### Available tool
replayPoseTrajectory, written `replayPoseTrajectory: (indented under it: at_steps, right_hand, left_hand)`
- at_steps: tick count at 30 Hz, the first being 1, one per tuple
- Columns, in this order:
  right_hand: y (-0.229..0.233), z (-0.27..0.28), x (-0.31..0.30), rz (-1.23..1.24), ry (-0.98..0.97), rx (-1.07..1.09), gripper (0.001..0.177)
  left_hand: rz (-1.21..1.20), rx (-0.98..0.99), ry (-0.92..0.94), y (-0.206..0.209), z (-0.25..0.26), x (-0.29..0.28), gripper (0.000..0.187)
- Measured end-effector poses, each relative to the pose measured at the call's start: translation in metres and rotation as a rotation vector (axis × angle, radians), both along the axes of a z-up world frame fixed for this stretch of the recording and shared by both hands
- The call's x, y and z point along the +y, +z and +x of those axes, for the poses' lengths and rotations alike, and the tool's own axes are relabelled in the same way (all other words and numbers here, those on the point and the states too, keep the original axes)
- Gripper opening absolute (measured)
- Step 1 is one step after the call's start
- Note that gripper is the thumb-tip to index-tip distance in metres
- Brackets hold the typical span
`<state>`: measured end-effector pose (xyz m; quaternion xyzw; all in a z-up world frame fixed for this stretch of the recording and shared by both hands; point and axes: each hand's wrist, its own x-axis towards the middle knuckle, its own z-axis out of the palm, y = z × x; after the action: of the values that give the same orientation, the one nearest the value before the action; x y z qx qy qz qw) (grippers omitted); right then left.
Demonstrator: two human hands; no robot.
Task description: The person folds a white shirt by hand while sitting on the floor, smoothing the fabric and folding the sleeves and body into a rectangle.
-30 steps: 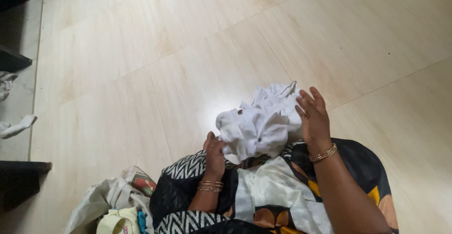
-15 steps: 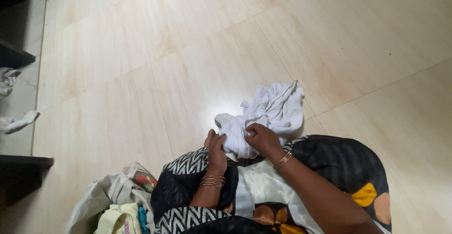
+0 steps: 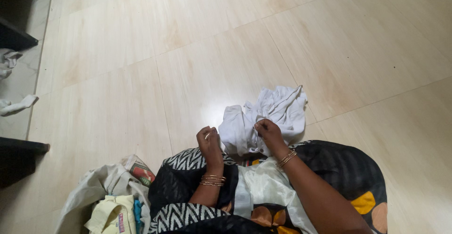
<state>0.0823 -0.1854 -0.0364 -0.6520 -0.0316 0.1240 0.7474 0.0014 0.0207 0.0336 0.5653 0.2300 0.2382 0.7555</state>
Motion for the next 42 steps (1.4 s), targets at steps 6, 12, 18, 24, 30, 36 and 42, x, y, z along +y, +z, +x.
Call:
replayPoseTrajectory:
  at_steps: [6,12,18,24,30,36,42]
  right_hand:
    - [0.007,-0.019,0.013,0.131,0.173,0.050,0.017]
    - [0.012,-0.023,0.014,0.137,0.242,0.057,0.015]
    - [0.005,-0.021,0.013,-0.033,0.214,-0.001,0.015]
    - [0.008,-0.018,0.011,0.028,0.210,0.174,0.017]
    - [-0.004,-0.024,0.015,-0.083,0.292,0.106,0.018]
    - [-0.034,-0.016,0.020,-0.281,0.182,-0.128,0.018]
    - [-0.036,0.004,0.007,-0.220,-0.109,-0.038,0.016]
  left_hand:
    - [1.058,-0.203,-0.200,0.033,-0.013,-0.038,0.026]
    - [0.873,0.044,-0.377,0.014,-0.007,-0.027,0.008]
    - [0.588,0.097,-0.496,-0.002,-0.006,-0.025,0.009]
    - [0.471,0.148,-0.567,-0.015,-0.002,-0.025,0.009]
    - [0.676,0.177,-0.474,-0.032,-0.004,-0.023,0.010]
    - [0.710,0.108,-0.510,-0.043,0.000,-0.022,0.010]
    - [0.544,0.125,-0.492,-0.033,0.005,-0.019,0.010]
